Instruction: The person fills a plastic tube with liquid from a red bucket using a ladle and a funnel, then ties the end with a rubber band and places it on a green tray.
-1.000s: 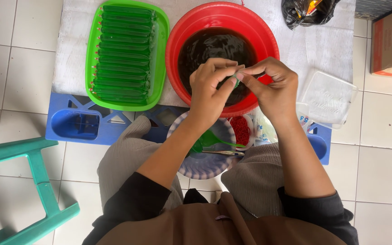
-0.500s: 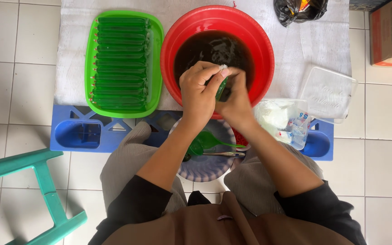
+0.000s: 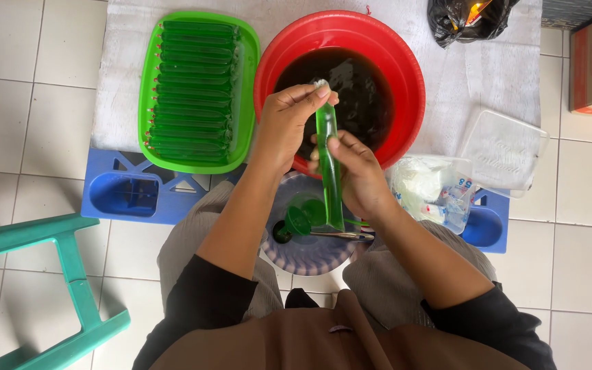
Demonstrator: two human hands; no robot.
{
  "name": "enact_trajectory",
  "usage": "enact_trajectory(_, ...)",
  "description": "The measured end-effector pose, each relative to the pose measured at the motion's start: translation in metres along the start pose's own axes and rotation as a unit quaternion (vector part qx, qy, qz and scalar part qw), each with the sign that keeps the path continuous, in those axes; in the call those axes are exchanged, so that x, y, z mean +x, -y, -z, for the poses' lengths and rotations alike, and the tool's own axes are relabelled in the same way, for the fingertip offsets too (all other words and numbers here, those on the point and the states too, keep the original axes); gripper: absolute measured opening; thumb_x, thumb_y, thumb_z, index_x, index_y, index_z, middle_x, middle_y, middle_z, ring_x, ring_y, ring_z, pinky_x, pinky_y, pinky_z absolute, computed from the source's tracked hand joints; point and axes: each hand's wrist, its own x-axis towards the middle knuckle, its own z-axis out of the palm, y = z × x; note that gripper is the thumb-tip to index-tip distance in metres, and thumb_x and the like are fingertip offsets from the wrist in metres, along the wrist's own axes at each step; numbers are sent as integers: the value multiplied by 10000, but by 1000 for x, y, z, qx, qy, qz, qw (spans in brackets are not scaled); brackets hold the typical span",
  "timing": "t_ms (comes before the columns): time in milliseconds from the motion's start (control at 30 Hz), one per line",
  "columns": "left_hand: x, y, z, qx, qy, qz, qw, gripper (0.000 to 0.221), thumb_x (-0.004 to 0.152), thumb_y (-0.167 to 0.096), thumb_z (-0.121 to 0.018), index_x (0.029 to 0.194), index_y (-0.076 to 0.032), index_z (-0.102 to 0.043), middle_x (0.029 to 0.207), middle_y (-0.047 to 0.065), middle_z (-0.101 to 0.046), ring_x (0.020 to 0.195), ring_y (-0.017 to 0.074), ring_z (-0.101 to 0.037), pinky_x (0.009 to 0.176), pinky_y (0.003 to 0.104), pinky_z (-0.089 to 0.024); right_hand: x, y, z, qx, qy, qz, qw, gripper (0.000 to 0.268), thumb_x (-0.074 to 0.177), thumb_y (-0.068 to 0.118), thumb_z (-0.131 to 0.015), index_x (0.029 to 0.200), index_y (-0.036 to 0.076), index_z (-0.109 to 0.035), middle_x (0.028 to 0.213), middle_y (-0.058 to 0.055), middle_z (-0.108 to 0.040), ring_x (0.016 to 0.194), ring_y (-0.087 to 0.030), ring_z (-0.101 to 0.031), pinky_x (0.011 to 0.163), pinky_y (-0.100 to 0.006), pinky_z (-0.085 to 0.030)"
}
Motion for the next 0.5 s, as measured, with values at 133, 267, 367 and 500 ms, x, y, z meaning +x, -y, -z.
enact_trajectory(133, 5, 8, 2, -52, -5, 40, 998, 149, 919, -221, -769, 918, -76, -807, 735, 8, -687, 706, 61, -601, 831, 241, -552, -5, 14, -8, -9, 7, -37, 999, 533, 947, 301, -706, 1312, -30, -504, 971, -108, -601, 812, -193, -682, 716, -330, -607)
enact_trajectory(267, 9, 16, 3, -57, -9, 64, 996, 183, 910, -276, -796, 934, -96, -819, 870, 57, -787, 873, 87, -693, 911, 291, -558, 1, -3, 13, -2, -1, -17, 1000, 439, 952, 200, -733, 1259, -36, -527, 934, -112, -585, 779, -267, -745, 735, -404, -655)
enact_trajectory(367, 10, 17, 3, -61, -20, 67, 996, 192, 906, -284, -797, 938, -96, -820, 876, 63, -784, 876, 91, -691, 918, 297, -552, -6, 19, -12, 9, -21, -45, 999, 410, 1031, 292, -611, 1250, -51, -566, 995, -173, -667, 803, -249, -772, 744, -361, -668)
enact_trajectory(500, 11, 19, 1, -67, -33, 75, 994, 207, 901, -296, -799, 943, -95, -820, 885, 71, -781, 880, 97, -687, 930, 305, -544, -1, 2, 8, -53, -12, 23, 998, 554, 879, 108, -822, 1266, 35, -433, 1024, -115, -542, 729, -229, -718, 673, -348, -636)
